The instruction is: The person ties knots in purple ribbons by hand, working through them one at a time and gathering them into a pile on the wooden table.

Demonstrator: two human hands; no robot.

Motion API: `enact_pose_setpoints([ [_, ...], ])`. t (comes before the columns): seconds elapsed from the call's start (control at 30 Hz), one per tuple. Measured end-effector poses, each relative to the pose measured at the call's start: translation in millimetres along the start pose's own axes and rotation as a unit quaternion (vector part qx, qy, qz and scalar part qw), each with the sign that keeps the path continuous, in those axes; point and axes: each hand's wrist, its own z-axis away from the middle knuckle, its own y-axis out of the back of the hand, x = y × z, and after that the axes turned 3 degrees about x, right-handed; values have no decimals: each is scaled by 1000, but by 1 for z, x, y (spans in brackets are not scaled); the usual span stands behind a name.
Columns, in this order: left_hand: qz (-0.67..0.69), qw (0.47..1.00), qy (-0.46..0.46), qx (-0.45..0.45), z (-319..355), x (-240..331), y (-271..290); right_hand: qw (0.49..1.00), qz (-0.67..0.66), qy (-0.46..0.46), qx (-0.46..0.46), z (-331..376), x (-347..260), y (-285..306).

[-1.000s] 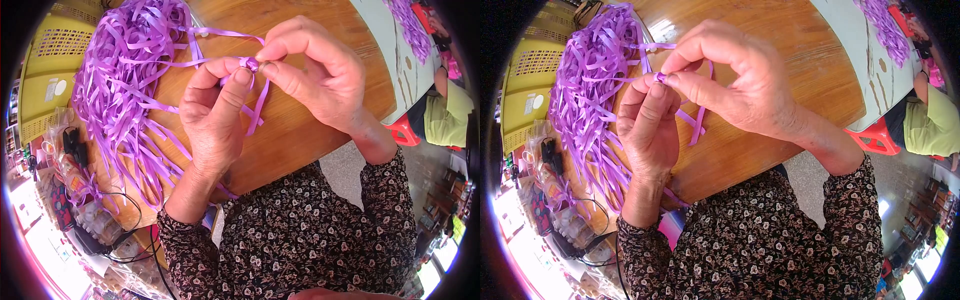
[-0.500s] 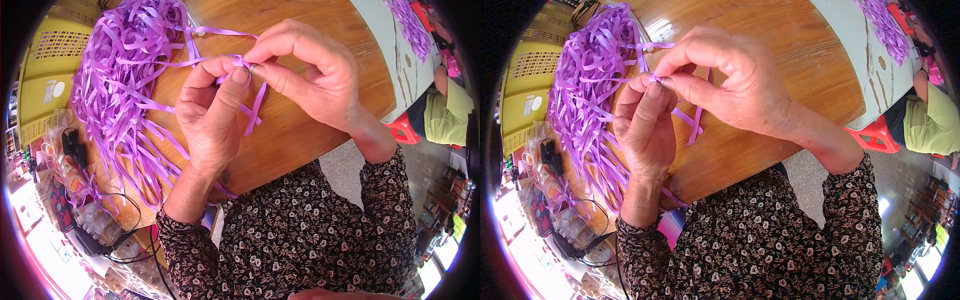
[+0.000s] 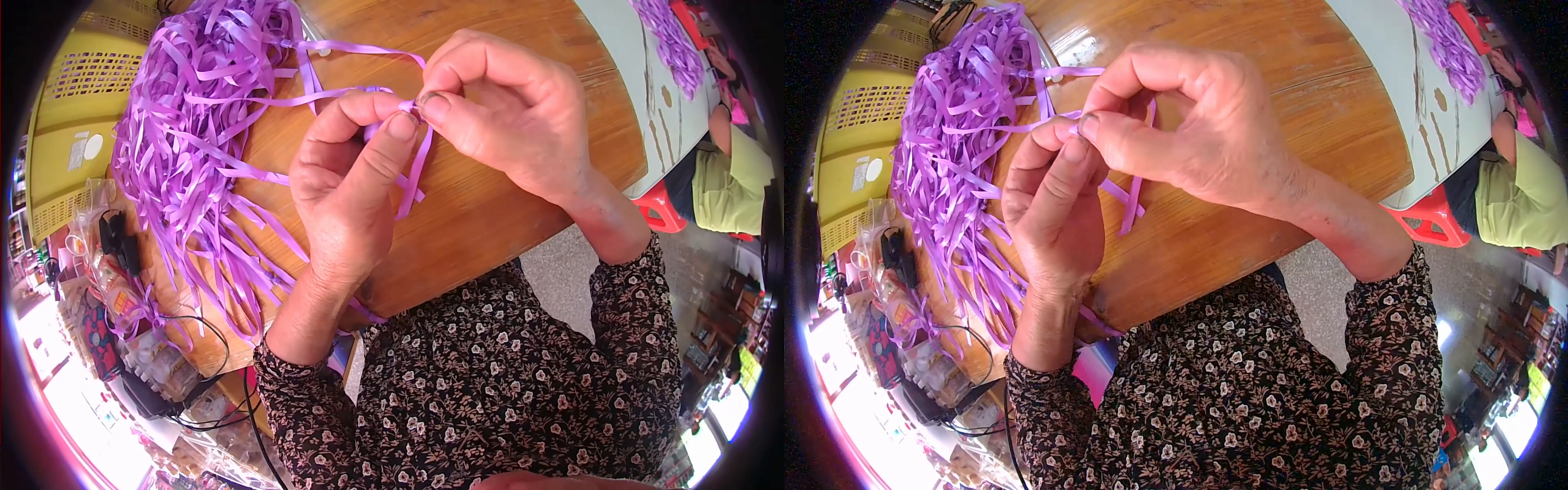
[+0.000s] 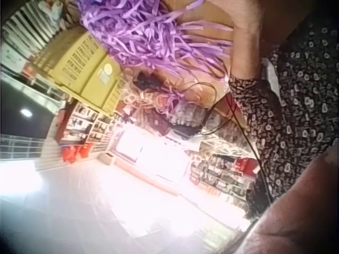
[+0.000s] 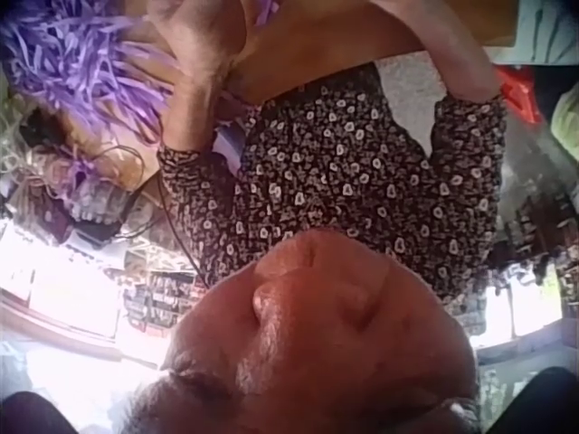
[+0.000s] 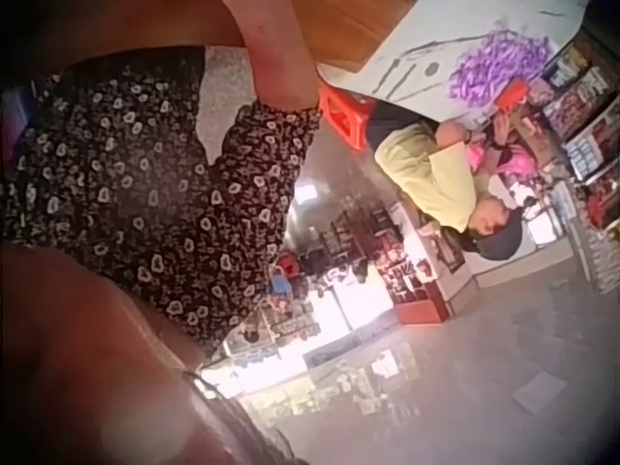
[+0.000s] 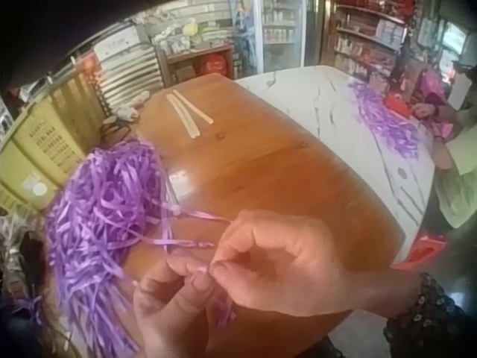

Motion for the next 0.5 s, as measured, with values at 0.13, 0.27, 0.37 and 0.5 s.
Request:
enact_pose_setpoints([
  [0.13, 36, 999, 5, -26, -2, 0, 4, 962, -234, -143, 7, -1, 0, -5],
  [0.27, -33, 999, -10, 32, 0, 3, -7, 956, -249, -150, 32, -2, 3, -4],
  [0.37, -21, 999, -16, 22, 0, 0, -2, 960, -238, -141, 37, -2, 0, -4],
  [0.5, 10, 1000, -6, 16, -1, -1, 3, 970, -218, -97, 49, -4, -3, 0],
])
